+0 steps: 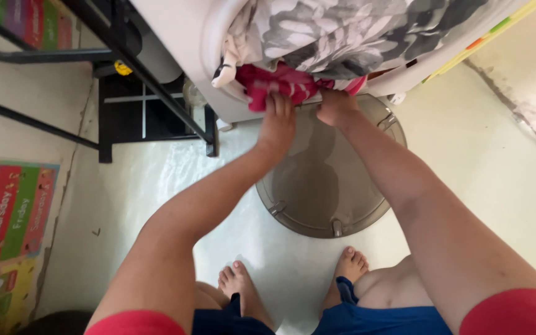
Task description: The person places several pillows and blankets into a washing machine and closes the door. They then pick up a mattress from the floor and move it to a different spot in the room.
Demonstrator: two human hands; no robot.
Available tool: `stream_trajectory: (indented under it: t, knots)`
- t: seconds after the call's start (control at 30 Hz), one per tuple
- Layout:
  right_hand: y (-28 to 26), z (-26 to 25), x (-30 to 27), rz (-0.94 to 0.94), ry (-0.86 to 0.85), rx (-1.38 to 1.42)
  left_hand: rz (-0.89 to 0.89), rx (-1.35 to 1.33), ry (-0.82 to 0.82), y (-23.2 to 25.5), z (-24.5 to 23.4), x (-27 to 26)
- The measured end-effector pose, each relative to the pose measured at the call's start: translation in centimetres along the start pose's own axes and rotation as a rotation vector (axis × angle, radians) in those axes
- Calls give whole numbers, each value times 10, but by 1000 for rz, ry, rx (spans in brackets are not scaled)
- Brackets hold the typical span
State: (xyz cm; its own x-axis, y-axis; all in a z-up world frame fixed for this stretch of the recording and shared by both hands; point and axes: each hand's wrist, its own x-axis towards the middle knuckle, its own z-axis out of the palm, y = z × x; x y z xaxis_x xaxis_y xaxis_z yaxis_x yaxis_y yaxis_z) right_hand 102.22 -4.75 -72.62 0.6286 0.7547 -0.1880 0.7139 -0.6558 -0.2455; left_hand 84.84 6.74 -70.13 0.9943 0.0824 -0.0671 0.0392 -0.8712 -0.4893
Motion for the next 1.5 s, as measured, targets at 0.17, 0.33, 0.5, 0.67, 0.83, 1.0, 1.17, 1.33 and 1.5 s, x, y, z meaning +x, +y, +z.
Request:
stream_trajectory:
  t: [0.17, 0.33, 0.5, 0.67, 0.83, 1.0, 1.17, 1.33, 1.5]
  knots:
    - [0, -6, -16, -98, 100, -90, -219, -93, 78, 2, 65, 56]
    - [5, -4, -48, -206, 129, -140, -173, -296, -79, -15, 42, 72]
    - [-15, -36, -84, -546, 506, -327, -143, -494, -126, -45, 36, 79]
    - [52, 5, -22, -156, 359, -152, -165, -525, -112, -42, 53, 90]
    - [50, -13, 14, -26, 54, -175, -213, -616, -138, -36, 94, 129]
    - [41, -7, 14, -108, 103, -117, -168, -671, -169, -49, 109, 122]
    - [9, 0, -27, -134, 119, -165, -34, -724, -229, -58, 120, 122]
    - [-31, -43, -59, -263, 430, -150, -163, -953, 72, -72, 40, 51]
    - [10, -17, -21, -282, 418, -196, -152, -626, 566, -60, 19, 32]
